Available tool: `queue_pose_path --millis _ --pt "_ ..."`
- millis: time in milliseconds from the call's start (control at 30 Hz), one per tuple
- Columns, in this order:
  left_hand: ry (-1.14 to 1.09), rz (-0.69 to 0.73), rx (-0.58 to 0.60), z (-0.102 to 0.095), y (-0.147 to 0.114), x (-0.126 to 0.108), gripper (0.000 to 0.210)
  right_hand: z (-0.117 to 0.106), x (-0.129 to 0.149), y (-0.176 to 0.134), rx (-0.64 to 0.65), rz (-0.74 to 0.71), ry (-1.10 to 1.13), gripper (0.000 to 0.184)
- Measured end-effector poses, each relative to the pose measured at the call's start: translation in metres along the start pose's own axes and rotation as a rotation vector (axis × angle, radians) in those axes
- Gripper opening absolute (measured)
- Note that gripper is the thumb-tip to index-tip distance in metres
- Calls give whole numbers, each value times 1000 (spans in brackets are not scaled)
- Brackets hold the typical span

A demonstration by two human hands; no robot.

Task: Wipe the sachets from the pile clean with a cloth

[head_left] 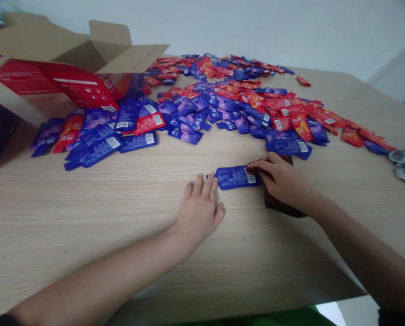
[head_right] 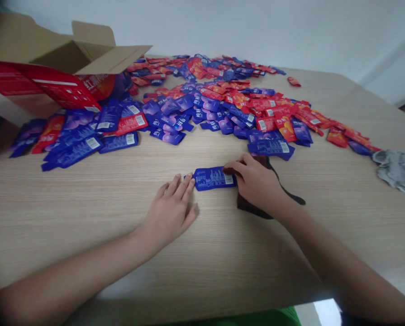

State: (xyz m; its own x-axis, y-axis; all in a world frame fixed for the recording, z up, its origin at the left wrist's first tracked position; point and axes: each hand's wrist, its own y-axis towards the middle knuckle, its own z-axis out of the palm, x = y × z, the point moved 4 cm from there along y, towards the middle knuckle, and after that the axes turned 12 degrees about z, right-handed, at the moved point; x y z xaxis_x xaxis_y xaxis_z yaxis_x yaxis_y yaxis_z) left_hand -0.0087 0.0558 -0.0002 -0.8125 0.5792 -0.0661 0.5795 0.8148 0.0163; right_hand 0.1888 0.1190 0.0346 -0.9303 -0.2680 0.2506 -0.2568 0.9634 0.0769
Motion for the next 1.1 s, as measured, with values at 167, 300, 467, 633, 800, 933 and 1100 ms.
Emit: queue_pose_path --millis 167,300,467,633,800,933,1100 --pt "-8 20 3 -2 0 0 62 17 58 -3 11 -205 -18 32" --pt "-11 24 4 -2 1 0 62 34 55 -10 -24 -141 -68 33" --pt "-7 20 30 -2 2 -2 62 27 21 -14 -35 -4 23 30" --pt "7 24 32 -2 2 -4 60 19 -17 -4 53 105 105 27" --pt "23 25 1 1 0 -4 60 -2 -8 11 27 21 211 30" --pt "42 36 -26 1 0 -4 60 1 43 8 -136 -124 213 34" --pt "49 34 -14 0 0 -5 59 40 70 -1 -95 -173 -119 45"
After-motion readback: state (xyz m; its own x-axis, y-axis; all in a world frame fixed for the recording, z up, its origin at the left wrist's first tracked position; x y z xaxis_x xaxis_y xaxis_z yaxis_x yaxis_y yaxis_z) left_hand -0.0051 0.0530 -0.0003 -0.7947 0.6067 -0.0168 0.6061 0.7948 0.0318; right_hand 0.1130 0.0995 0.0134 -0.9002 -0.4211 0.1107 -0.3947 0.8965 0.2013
